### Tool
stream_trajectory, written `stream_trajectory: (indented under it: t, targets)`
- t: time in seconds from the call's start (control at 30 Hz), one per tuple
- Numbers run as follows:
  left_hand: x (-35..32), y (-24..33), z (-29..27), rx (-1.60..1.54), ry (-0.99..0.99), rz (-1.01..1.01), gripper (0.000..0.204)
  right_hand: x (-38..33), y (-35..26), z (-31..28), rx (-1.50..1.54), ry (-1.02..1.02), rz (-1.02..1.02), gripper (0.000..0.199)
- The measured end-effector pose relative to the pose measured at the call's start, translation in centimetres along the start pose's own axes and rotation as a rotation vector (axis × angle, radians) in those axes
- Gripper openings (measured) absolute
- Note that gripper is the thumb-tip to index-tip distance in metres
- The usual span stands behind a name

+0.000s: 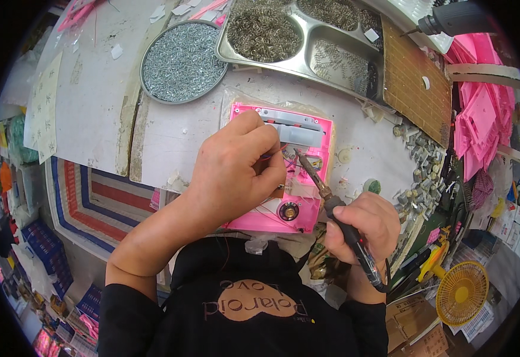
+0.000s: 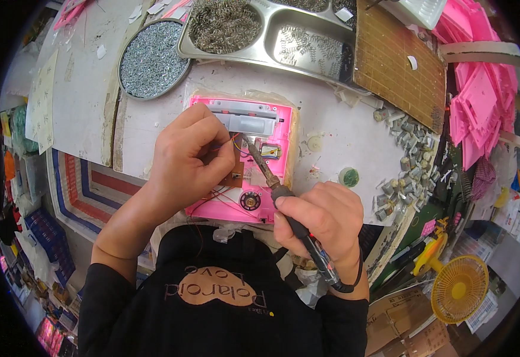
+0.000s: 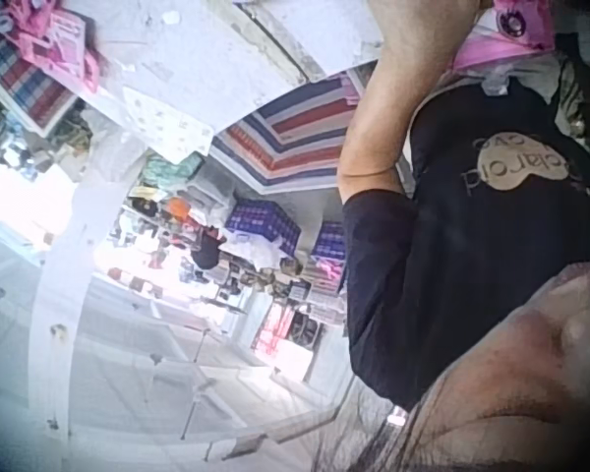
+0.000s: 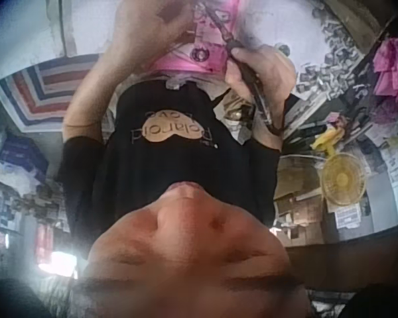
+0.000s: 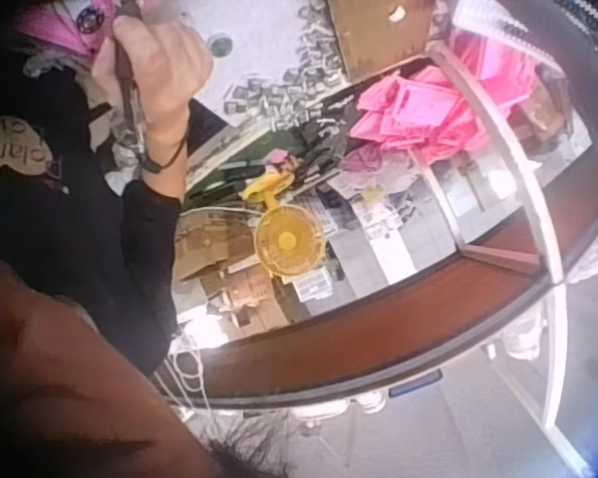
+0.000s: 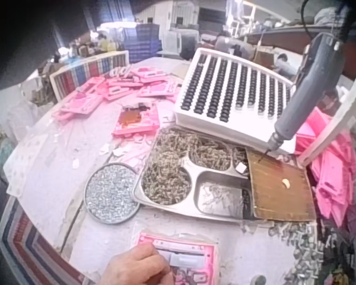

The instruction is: Assembling and soldering components of a pink toy device at a factory workstation.

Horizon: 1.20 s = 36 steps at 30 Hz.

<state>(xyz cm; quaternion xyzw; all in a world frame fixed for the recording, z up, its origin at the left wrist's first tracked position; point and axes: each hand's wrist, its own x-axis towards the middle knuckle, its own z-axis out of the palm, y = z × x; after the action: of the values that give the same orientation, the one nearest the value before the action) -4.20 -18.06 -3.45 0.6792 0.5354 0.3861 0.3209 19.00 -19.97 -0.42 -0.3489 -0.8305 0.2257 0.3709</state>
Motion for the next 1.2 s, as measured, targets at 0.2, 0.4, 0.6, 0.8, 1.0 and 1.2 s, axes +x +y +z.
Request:
stream_trajectory:
  t: [0.2,0.4,0.6,0.8,1.0,1.2]
  targets:
    - [0.1,0.0,0.0,0.027,0.011,0.042,0.011,-0.1,0.1,-0.3,0.035,0.012,0.034,0.034]
    - [0.1,0.1,0.0,0.027,0.025,0.04,0.011,0.1,0.2,-0.6,0.047,0.02,0.049,0.031]
    - [0.1,0.5,-0.3,0.053,-0.011,-0.009,0.013,0.3,1.0,-0.4,0.044,0.0,0.028,0.025]
    - [0.1,0.5,-0.2,0.092,0.008,0.003,0.014,0.9,0.9,-0.3,0.048,-0.04,0.059,0.029]
    - [0.0,0.0,0.6,0.113,0.078,0.061,0.014,2.0,0.4,0.0,0.041,-0.05,0.063,0.032]
    - [-0.2,-0.2,0.8,0.145,0.064,0.053,0.016,2.1,0.5,0.1,0.044,-0.054,0.045,0.034]
